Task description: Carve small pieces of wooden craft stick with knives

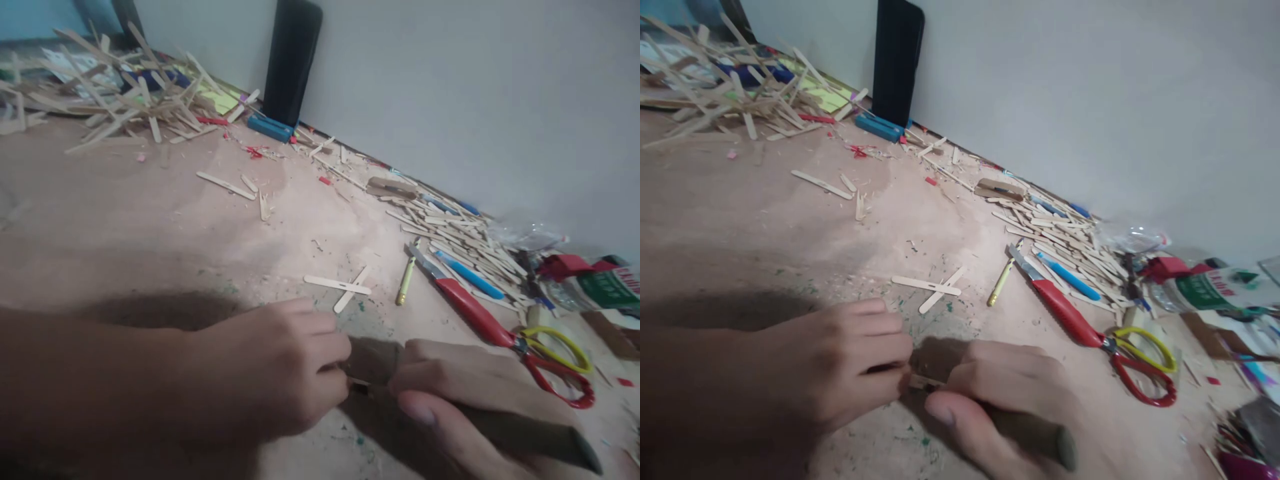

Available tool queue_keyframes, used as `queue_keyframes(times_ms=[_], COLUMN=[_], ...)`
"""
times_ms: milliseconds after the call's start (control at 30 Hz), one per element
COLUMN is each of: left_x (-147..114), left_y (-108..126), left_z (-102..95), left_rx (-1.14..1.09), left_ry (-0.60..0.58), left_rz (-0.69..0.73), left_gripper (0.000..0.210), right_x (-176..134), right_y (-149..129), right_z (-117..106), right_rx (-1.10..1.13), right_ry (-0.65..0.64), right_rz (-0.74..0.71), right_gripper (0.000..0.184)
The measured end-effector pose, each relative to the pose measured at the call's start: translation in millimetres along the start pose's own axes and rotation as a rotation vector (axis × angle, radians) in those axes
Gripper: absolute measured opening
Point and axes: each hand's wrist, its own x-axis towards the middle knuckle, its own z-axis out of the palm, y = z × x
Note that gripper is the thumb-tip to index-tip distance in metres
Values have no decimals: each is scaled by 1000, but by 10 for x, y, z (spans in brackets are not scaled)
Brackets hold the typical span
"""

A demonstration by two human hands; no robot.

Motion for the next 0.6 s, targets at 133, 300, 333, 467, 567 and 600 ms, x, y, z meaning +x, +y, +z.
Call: queue_keyframes(times_ms=[133, 300, 333, 467, 567, 600], left_x=[-5, -31, -36, -41, -31, -27], left_y=[47, 75, 74, 73, 82, 86], left_z=[-53, -80, -80, -83, -87, -87], left_rx=[56, 92, 83, 64, 66, 68], left_ry=[-29, -26, -26, -39, -46, -51], left_rz=[31, 91, 88, 52, 43, 42], left_gripper=[24, 24, 25, 31, 33, 33], right_x=[-12, -5, 7, 14, -36, -57], right_y=[-34, -131, -154, -142, -32, 5], right_z=[15, 116, 112, 46, 66, 92], right_rx=[-210, -45, -36, 181, 303, 327], right_ry=[119, 19, 33, 20, 21, 43], right_rz=[-60, 159, 176, 469, 617, 633], right_gripper=[18, 46, 45, 45, 58, 62])
